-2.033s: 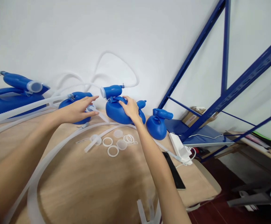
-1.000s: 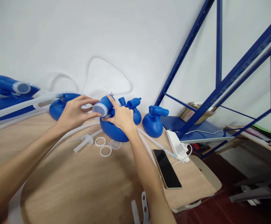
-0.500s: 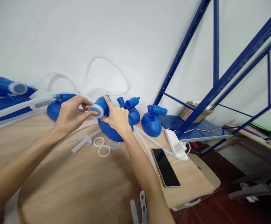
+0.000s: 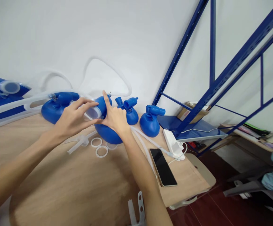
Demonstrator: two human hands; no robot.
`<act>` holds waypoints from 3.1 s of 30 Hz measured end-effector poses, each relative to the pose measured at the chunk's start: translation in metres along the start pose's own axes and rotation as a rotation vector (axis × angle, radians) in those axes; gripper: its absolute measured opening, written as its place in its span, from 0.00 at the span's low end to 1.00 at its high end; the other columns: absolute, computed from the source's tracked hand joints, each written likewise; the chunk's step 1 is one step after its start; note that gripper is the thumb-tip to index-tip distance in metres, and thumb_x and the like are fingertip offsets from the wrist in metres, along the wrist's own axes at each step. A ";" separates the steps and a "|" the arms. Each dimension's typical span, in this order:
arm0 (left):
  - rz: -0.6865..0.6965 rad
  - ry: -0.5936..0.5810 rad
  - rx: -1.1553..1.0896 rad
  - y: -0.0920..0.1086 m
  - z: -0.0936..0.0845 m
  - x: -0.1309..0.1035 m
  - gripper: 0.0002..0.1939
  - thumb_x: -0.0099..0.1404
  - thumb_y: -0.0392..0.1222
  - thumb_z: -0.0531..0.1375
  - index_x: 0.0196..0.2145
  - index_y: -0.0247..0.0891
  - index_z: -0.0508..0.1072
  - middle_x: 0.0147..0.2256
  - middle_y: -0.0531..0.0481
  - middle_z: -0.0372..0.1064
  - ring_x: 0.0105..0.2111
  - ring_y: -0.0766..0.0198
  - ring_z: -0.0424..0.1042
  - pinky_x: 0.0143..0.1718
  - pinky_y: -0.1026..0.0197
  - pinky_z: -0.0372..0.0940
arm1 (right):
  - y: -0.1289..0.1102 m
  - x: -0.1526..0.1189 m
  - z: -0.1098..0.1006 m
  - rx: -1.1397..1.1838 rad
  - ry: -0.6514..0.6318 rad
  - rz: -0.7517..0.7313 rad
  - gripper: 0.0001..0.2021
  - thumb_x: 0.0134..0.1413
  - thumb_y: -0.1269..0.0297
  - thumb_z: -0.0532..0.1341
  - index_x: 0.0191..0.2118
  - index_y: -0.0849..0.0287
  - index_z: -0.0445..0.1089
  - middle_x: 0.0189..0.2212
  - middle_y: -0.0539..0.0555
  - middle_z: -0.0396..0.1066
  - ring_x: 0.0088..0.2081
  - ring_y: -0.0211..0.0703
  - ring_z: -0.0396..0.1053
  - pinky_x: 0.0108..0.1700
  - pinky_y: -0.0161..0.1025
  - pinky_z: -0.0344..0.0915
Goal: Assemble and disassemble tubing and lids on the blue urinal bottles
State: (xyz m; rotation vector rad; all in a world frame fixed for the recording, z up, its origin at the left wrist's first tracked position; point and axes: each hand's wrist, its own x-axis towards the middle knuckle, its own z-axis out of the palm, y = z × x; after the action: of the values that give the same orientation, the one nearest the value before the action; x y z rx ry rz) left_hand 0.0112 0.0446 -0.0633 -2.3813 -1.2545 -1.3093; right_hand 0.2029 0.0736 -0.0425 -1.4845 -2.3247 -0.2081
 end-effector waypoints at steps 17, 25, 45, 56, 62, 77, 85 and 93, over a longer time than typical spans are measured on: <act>0.006 -0.178 -0.188 -0.016 -0.052 0.013 0.35 0.59 0.71 0.66 0.54 0.44 0.76 0.53 0.43 0.76 0.53 0.46 0.75 0.48 0.50 0.76 | 0.035 0.006 -0.013 0.520 -0.044 -0.228 0.47 0.53 0.43 0.73 0.73 0.47 0.53 0.36 0.49 0.74 0.41 0.56 0.78 0.50 0.52 0.71; 0.033 -0.002 -0.147 -0.023 -0.044 0.010 0.29 0.59 0.71 0.66 0.39 0.43 0.72 0.39 0.48 0.74 0.39 0.55 0.75 0.44 0.52 0.78 | 0.030 0.010 -0.008 0.634 -0.024 -0.173 0.39 0.60 0.39 0.67 0.71 0.48 0.60 0.25 0.44 0.69 0.33 0.50 0.76 0.46 0.48 0.72; 0.044 -0.035 0.127 -0.020 -0.041 0.013 0.22 0.70 0.59 0.62 0.49 0.38 0.77 0.47 0.44 0.78 0.43 0.55 0.76 0.41 0.57 0.68 | 0.033 0.015 0.001 0.725 0.120 0.008 0.41 0.58 0.36 0.67 0.71 0.44 0.59 0.30 0.46 0.74 0.37 0.51 0.78 0.53 0.52 0.73; -0.185 -0.200 0.035 -0.015 -0.022 0.012 0.31 0.65 0.68 0.58 0.49 0.41 0.83 0.49 0.43 0.81 0.48 0.47 0.79 0.49 0.54 0.69 | 0.018 0.008 -0.007 0.704 0.210 0.064 0.41 0.59 0.34 0.64 0.72 0.44 0.58 0.33 0.49 0.76 0.38 0.53 0.79 0.55 0.56 0.73; -0.151 -0.078 0.049 -0.006 -0.016 0.011 0.25 0.71 0.62 0.55 0.45 0.45 0.85 0.45 0.46 0.84 0.43 0.48 0.80 0.50 0.49 0.70 | 0.008 0.002 -0.017 0.683 0.213 0.080 0.41 0.60 0.34 0.64 0.73 0.44 0.56 0.32 0.49 0.75 0.40 0.56 0.79 0.56 0.58 0.72; -0.091 -0.462 0.142 -0.023 -0.029 0.012 0.19 0.68 0.55 0.56 0.41 0.47 0.85 0.40 0.48 0.84 0.38 0.52 0.80 0.34 0.58 0.63 | 0.026 0.010 -0.008 0.579 0.203 0.127 0.41 0.60 0.32 0.63 0.72 0.45 0.58 0.40 0.56 0.79 0.45 0.62 0.79 0.57 0.63 0.70; -0.060 -0.668 -0.173 0.016 0.016 -0.003 0.19 0.70 0.58 0.60 0.43 0.44 0.84 0.40 0.48 0.83 0.37 0.56 0.79 0.37 0.58 0.66 | 0.063 0.010 -0.019 0.453 0.256 0.138 0.42 0.58 0.32 0.63 0.72 0.46 0.60 0.31 0.52 0.76 0.37 0.62 0.77 0.53 0.65 0.70; -0.329 -0.031 -0.281 0.007 0.006 0.006 0.22 0.66 0.62 0.63 0.44 0.40 0.78 0.45 0.42 0.81 0.45 0.51 0.79 0.47 0.50 0.74 | 0.056 0.007 -0.022 0.395 0.213 0.052 0.40 0.60 0.34 0.63 0.72 0.46 0.60 0.30 0.52 0.76 0.38 0.61 0.77 0.53 0.59 0.70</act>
State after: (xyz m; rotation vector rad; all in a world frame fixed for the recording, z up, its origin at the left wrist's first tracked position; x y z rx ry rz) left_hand 0.0220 0.0465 -0.0601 -2.4584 -1.6229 -1.6446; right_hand 0.2559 0.0969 -0.0235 -1.2570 -2.0120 0.0997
